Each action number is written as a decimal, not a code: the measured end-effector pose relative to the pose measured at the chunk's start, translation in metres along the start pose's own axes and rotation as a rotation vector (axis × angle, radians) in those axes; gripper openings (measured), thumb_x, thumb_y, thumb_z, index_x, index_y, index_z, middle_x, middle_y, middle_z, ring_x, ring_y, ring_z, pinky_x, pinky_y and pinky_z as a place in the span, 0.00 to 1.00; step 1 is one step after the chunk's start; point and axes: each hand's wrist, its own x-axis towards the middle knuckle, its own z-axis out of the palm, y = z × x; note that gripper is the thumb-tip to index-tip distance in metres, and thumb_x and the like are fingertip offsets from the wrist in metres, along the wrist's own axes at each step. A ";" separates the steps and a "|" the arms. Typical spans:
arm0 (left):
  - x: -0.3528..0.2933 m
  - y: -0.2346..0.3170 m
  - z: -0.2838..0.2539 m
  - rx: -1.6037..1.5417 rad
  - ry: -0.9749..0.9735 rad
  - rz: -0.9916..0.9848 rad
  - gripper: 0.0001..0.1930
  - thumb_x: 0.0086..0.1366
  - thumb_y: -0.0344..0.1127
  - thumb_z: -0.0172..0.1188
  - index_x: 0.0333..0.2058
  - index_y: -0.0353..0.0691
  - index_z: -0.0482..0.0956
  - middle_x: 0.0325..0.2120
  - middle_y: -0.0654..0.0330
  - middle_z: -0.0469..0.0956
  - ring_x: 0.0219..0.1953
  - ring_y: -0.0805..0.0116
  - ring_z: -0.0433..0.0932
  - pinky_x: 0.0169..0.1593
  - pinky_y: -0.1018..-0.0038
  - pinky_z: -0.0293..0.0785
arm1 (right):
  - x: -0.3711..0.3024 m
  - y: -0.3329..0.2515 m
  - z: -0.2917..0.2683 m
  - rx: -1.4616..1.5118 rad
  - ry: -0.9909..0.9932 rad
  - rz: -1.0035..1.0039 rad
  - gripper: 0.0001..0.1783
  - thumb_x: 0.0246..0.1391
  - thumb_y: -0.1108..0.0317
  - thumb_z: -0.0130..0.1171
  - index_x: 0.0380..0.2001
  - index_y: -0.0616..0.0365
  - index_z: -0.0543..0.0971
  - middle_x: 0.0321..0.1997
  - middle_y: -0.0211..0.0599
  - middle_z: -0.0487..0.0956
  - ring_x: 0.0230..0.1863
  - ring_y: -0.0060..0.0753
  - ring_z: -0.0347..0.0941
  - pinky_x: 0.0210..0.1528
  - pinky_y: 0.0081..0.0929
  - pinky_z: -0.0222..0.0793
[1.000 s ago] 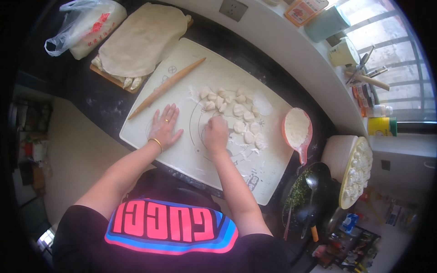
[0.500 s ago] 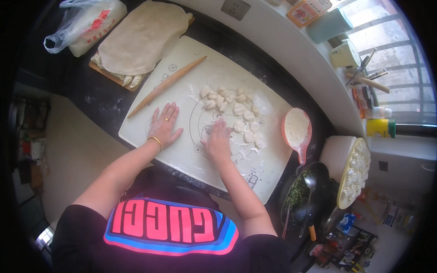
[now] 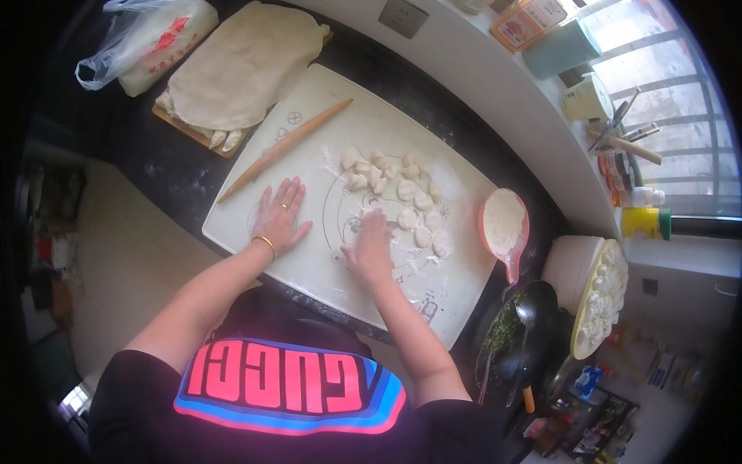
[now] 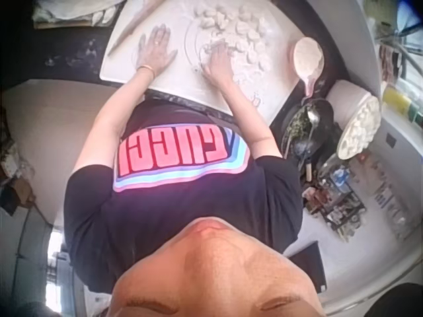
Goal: The person flattens small dough balls on a cutting board using a rolling pin. They repeatedly pick up a dough piece, roll it into a thin circular shape, and place it back on the board. The process is repeated for multiple dough pieces throughout the clip.
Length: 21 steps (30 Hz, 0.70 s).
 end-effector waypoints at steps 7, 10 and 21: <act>-0.001 0.001 -0.002 -0.021 0.033 0.005 0.40 0.60 0.54 0.49 0.64 0.37 0.49 0.67 0.55 0.46 0.69 0.60 0.44 0.67 0.54 0.36 | 0.071 -0.045 0.003 -0.081 0.308 -0.168 0.39 0.48 0.61 0.59 0.61 0.66 0.57 0.67 0.57 0.53 0.69 0.56 0.44 0.68 0.50 0.39; -0.001 0.000 -0.002 0.003 0.017 0.004 0.40 0.60 0.54 0.49 0.64 0.37 0.49 0.67 0.55 0.45 0.69 0.60 0.43 0.67 0.54 0.36 | 0.078 -0.026 -0.013 -0.058 0.593 0.025 0.33 0.45 0.66 0.61 0.56 0.63 0.65 0.59 0.53 0.64 0.62 0.52 0.57 0.61 0.46 0.52; 0.000 0.001 0.000 0.037 0.002 -0.004 0.39 0.62 0.56 0.45 0.65 0.39 0.48 0.67 0.57 0.43 0.69 0.62 0.40 0.68 0.55 0.34 | 0.029 0.016 -0.025 0.382 0.377 0.307 0.17 0.47 0.73 0.58 0.43 0.64 0.75 0.48 0.49 0.73 0.49 0.47 0.69 0.51 0.36 0.64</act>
